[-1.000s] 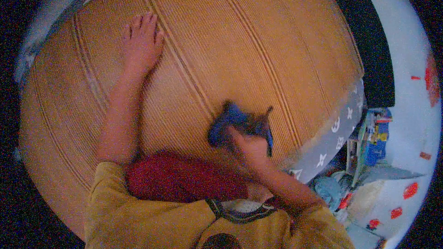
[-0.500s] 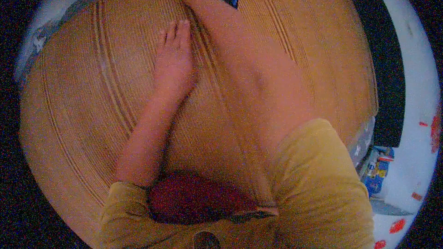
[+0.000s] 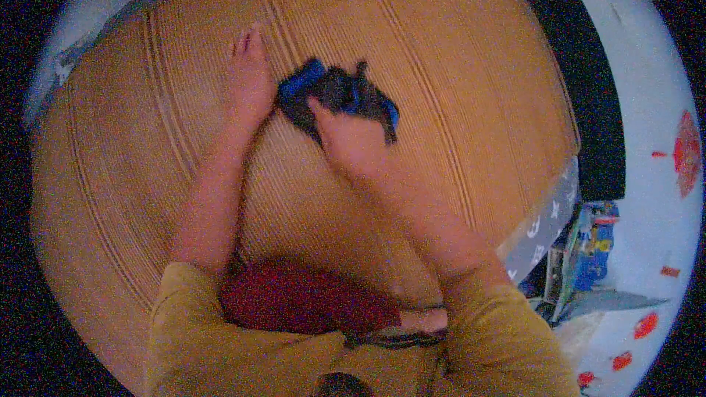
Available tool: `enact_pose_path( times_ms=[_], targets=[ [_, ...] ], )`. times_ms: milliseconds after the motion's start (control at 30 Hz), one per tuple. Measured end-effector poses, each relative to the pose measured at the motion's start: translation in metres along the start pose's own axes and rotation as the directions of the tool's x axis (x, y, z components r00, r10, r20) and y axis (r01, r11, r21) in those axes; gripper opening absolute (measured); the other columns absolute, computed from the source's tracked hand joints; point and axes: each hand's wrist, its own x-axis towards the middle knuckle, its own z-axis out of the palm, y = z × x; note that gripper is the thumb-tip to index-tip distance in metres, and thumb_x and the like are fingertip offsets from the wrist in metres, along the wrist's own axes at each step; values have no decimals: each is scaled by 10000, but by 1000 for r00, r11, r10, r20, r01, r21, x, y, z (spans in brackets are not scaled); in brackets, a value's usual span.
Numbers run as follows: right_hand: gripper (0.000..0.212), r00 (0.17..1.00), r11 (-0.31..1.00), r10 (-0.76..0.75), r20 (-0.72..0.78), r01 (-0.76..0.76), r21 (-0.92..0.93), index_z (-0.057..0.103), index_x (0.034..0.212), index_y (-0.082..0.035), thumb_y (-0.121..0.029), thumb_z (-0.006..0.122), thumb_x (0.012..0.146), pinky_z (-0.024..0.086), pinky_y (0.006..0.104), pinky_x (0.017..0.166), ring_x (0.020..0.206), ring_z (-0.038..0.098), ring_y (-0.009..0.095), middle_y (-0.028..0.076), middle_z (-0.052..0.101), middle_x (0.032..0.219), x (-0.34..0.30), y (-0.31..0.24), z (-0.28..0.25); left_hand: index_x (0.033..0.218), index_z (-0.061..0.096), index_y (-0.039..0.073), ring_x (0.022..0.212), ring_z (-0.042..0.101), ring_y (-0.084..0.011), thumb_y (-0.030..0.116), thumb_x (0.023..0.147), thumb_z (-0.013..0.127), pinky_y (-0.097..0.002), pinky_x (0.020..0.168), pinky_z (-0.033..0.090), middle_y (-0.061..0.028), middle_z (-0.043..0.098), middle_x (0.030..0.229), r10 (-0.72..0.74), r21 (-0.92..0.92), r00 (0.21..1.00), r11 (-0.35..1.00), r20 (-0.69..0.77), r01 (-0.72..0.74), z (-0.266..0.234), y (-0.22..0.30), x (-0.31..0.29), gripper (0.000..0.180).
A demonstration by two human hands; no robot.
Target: The person smoothes a blue fabric sleeve on a bamboo mat by hand, turns the item over, and folds it.
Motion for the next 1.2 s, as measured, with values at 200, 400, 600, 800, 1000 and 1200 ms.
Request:
enact_pose_path(
  times_ms=[200,400,600,800,1000,1200],
  targets=[
    [541,981,997,62,185,-71,43,497,1403,-205,-218,622,877,474,454,515,556,609,299,91,613,647,-197,23,15,1443,337,-45,1406,350,-350,10,820,536,-448,1198,211,-235,422,1466,51,33,998,998,47,-53,-6,3,4,656],
    [506,968,985,135,210,-155,82,554,1328,-230,-218,663,833,460,439,472,509,594,301,84,596,610,-303,43,44,1447,350,-40,1421,337,-336,50,851,500,-459,1198,204,-195,417,1491,69,114,997,991,31,-72,7,9,6,621],
    [477,998,983,38,47,-46,180,590,1292,-236,-204,668,822,461,447,460,484,588,300,88,588,595,-245,45,29,1449,378,-20,1426,330,-338,57,876,461,-472,1199,186,-189,410,1503,143,228,990,963,8,-141,10,1,-4,584],
    [387,929,820,281,241,-363,443,615,1275,-226,-216,609,889,478,474,478,515,618,328,125,623,608,-82,36,6,1447,398,-1,1431,321,-340,88,907,430,-491,1199,167,-192,408,1505,103,290,988,948,114,-133,3,20,-22,549],
    [361,948,999,-19,-318,27,20,629,1284,-262,-286,526,938,530,481,586,653,670,329,138,694,762,127,69,2,1484,329,17,1473,235,-337,59,859,531,-486,1209,154,-192,307,1562,103,221,975,964,198,-146,-2,39,-19,658],
    [389,937,989,145,-319,-143,29,621,1300,-262,-331,487,941,543,485,817,919,681,365,163,708,1034,289,106,-16,1478,343,22,1467,255,-319,92,875,541,-489,1215,138,-189,330,1550,133,156,982,976,133,-153,6,35,-19,639]
  ],
)
